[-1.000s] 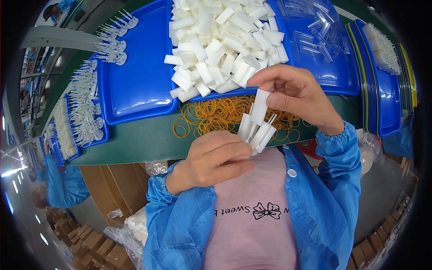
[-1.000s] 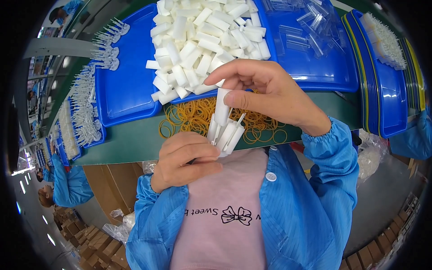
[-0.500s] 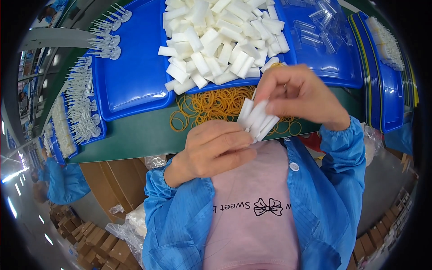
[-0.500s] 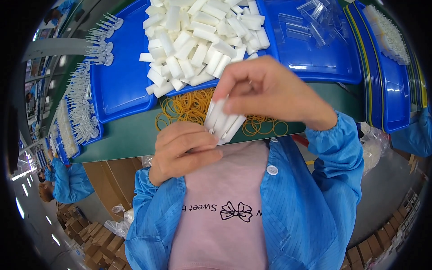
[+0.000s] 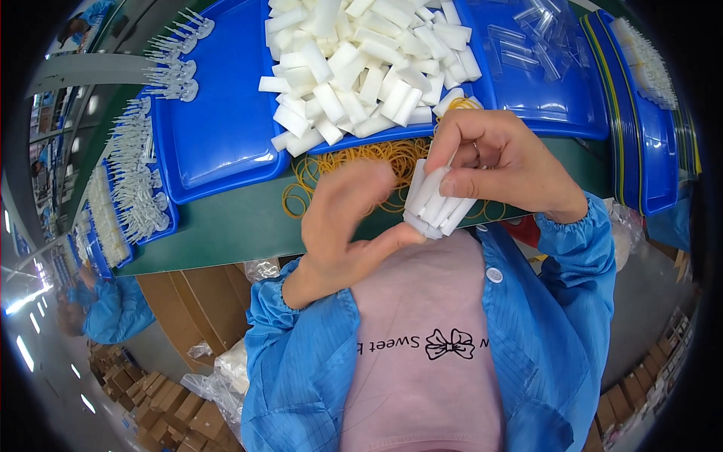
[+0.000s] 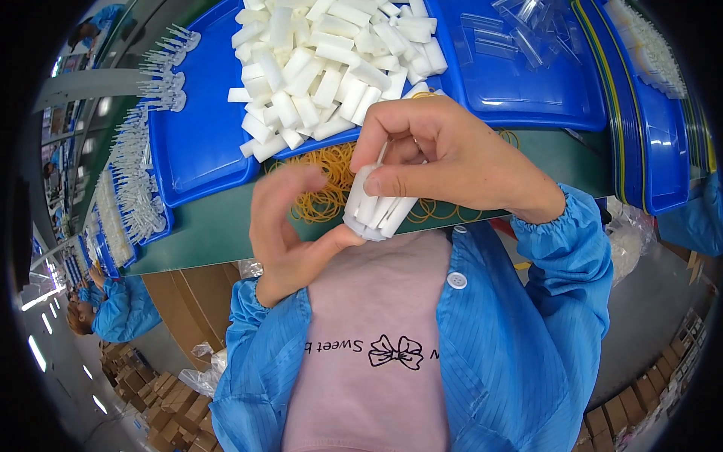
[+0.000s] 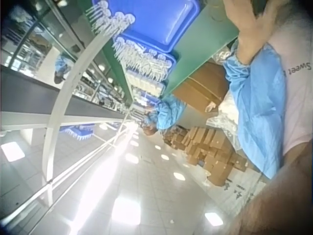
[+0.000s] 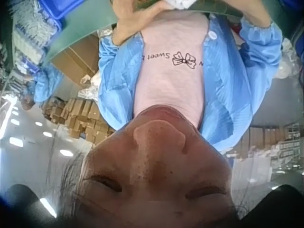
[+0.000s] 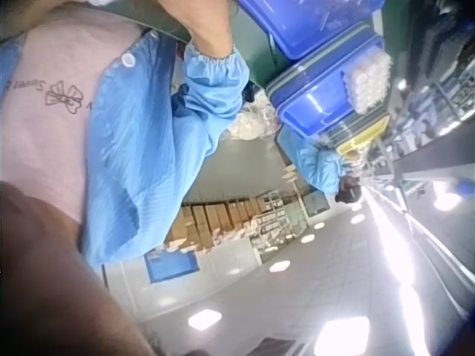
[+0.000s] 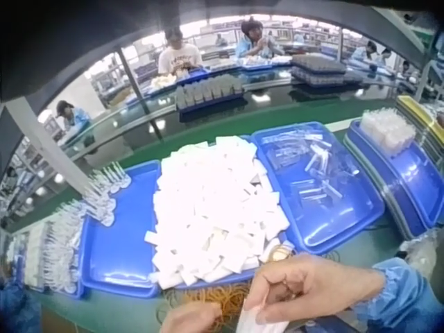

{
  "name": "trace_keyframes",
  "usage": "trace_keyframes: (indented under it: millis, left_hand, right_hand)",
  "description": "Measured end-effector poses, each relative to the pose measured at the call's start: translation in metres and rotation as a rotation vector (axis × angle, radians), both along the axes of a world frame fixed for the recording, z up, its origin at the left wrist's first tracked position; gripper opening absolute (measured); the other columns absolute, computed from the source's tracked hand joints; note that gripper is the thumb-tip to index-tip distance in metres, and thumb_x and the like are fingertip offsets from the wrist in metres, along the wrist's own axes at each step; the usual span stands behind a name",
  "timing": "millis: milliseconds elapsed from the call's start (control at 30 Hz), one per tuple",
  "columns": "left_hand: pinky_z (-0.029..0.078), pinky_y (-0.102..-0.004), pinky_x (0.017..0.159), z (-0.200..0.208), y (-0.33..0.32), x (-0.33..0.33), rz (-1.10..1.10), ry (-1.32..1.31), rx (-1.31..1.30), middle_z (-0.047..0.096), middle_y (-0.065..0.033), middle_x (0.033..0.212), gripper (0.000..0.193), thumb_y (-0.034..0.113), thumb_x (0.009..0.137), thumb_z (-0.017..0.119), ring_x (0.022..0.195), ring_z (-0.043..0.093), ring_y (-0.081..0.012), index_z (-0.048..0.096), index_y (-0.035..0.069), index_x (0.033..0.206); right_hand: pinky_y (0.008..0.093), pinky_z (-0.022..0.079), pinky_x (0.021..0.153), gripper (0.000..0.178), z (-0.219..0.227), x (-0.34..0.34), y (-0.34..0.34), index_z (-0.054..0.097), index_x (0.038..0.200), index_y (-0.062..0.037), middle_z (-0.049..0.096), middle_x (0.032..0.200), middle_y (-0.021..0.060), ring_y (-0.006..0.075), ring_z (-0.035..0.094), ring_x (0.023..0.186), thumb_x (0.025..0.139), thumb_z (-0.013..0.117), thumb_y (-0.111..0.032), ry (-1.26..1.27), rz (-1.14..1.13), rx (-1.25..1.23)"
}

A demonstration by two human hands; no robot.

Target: The person assembles component bundles by attaching white foam pieces onto a pinned base, sliding clear plastic sleeves over them, securing the bundle with a rubber band, and adjusting the pins using tweezers before placing the assembly onto a tray.

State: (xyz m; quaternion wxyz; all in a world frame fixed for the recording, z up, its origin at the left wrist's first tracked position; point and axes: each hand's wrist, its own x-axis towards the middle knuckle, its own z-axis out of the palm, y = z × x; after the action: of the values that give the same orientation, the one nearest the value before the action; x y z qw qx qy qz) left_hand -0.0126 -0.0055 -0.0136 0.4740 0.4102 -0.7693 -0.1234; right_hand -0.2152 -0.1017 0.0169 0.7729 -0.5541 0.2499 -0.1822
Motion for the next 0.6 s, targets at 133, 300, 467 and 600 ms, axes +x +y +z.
trace_keyframes:
  millis: [133, 300, 467, 600]
  left_hand:
    - [0.047, -0.0314, 0.085, -0.003, -0.010, -0.006, -0.306, 0.808, 0.869, 0.049, -0.0147, 0.124, 0.087, 0.022, 0.071, 0.077, 0.108, 0.053, -0.0219, 0.024, 0.005, 0.139]
    - [0.046, -0.0325, 0.087, -0.005, -0.014, -0.006, -0.447, 1.120, 1.234, 0.048, -0.0143, 0.128, 0.075, 0.022, 0.082, 0.067, 0.115, 0.050, -0.0216, 0.024, 0.001, 0.140]
    - [0.048, -0.0324, 0.086, -0.004, -0.011, -0.004, -0.454, 1.136, 1.164, 0.049, -0.0141, 0.127, 0.071, 0.023, 0.083, 0.065, 0.115, 0.051, -0.0214, 0.026, 0.001, 0.139]
    - [0.048, -0.0318, 0.085, -0.006, -0.012, -0.006, -0.480, 1.140, 1.135, 0.049, -0.0139, 0.127, 0.076, 0.024, 0.082, 0.067, 0.114, 0.052, -0.0214, 0.023, 0.002, 0.140]
  right_hand:
    - [0.0221, 0.048, 0.073, 0.022, 0.003, 0.001, 0.007, 0.057, 0.100, 0.0001, 0.059, 0.095, 0.0062, 0.0099, 0.059, 0.085, 0.079, 0.065, -0.001, -0.076, -0.088, -0.062]
    - [0.0289, 0.046, 0.079, 0.038, 0.010, 0.005, 0.014, 0.056, 0.109, -0.0001, 0.054, 0.112, 0.0123, 0.0183, 0.057, 0.097, 0.073, 0.069, -0.006, 0.037, -0.358, -0.606]
    - [0.0380, 0.040, 0.090, 0.054, 0.029, -0.008, 0.010, 0.056, 0.112, -0.0022, 0.052, 0.115, 0.0136, 0.0293, 0.051, 0.108, 0.069, 0.074, -0.030, 0.232, -0.244, -1.246]
    - [0.0467, 0.033, 0.097, 0.064, 0.033, 0.004, 0.026, 0.057, 0.114, -0.0060, 0.053, 0.111, 0.0116, 0.0334, 0.045, 0.115, 0.063, 0.073, -0.042, 0.432, -0.241, -1.327]
